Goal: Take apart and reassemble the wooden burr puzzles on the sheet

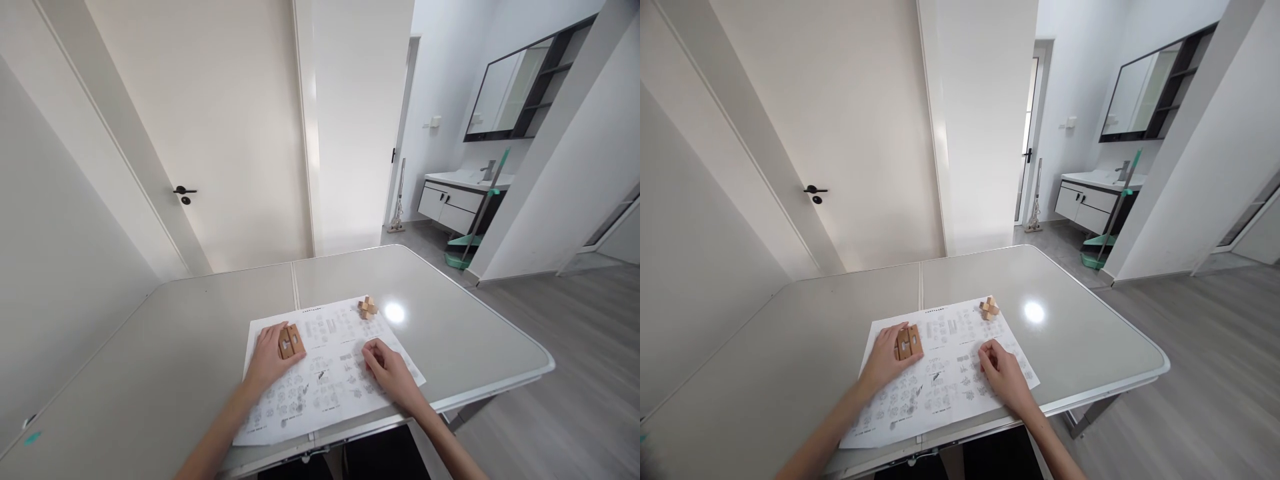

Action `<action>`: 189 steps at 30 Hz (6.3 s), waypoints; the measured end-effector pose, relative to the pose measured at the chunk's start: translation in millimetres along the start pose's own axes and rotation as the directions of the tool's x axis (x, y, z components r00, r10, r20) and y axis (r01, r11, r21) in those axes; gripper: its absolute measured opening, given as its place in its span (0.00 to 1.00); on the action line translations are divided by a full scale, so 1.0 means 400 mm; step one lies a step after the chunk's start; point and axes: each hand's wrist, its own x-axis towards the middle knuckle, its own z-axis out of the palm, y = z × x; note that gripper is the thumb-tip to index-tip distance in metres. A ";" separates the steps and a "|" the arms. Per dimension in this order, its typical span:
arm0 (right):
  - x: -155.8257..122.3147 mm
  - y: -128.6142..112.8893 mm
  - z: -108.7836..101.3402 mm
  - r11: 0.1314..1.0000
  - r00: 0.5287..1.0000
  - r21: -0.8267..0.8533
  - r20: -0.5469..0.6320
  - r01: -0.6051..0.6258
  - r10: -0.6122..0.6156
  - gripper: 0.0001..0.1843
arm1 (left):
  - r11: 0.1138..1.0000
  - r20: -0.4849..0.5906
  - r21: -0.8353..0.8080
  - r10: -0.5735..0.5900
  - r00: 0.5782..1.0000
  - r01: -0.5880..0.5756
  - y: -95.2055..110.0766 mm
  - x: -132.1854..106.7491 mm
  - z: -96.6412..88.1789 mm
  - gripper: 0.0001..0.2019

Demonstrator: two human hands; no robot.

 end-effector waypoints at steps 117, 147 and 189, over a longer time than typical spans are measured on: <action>-0.117 -0.113 0.126 0.797 0.878 -0.412 0.017 0.442 -0.478 0.20 | 0.800 0.331 -0.537 -0.094 0.939 0.270 0.349 -0.131 -0.081 0.23; -0.128 -0.152 0.114 0.704 0.797 -0.488 -0.027 0.517 -0.604 0.17 | 0.657 0.347 -0.701 -0.024 0.938 0.276 0.365 -0.162 -0.092 0.20; -0.051 -0.046 0.172 0.806 0.979 -0.565 0.020 0.179 -0.204 0.02 | 0.447 0.282 -0.819 -0.234 0.930 0.361 0.243 -0.170 -0.022 0.23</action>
